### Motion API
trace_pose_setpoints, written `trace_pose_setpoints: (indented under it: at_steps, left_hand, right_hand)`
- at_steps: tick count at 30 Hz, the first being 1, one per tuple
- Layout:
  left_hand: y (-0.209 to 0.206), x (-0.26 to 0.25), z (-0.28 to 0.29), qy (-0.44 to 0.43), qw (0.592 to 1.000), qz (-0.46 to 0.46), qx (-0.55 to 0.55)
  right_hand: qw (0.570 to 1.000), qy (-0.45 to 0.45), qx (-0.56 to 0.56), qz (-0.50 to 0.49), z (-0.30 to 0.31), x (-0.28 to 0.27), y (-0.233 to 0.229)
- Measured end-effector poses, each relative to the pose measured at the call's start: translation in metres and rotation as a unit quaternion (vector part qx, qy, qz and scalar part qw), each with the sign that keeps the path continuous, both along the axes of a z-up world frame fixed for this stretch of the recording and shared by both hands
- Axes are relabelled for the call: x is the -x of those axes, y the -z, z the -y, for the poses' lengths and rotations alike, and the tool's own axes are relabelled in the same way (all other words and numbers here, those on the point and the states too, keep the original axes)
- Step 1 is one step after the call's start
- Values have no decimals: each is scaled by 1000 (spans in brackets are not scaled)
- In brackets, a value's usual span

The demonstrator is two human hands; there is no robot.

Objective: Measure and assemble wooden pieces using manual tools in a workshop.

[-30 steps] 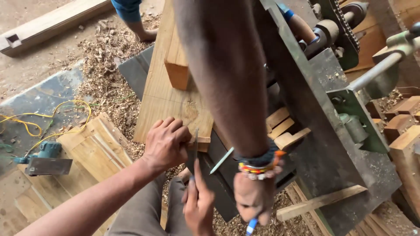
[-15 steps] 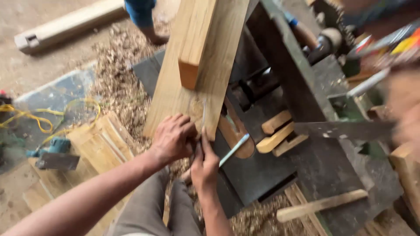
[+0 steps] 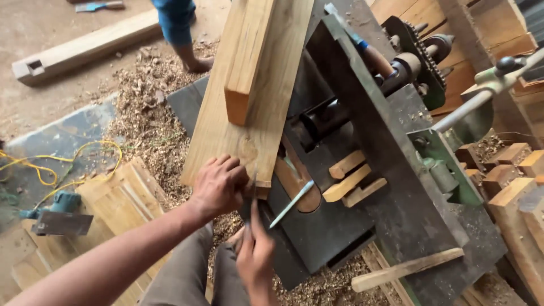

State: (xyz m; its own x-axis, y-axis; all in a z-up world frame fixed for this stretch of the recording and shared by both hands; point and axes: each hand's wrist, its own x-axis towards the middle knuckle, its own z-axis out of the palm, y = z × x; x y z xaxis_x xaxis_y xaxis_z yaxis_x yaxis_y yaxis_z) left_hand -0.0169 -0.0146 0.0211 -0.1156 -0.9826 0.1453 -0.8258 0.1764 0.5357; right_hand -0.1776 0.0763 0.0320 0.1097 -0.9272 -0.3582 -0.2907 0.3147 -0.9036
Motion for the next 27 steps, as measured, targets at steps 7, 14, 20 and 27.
trace_pose_setpoints:
  at_steps: [7,14,20,27]
  left_hand:
    - [-10,-3,11,12,998,-15,62]
    - [-9,-8,18,24,999,-10,38]
    - [-15,-11,23,20,996,-8,-83]
    - [-30,-13,33,6,976,4,-218]
  right_hand:
    - [997,20,-19,69,16,-8,-6]
    - [997,10,73,-1,39,-10,-4]
    - [971,211,13,114,5,42,-38]
    - [976,214,9,49,-12,71,-59]
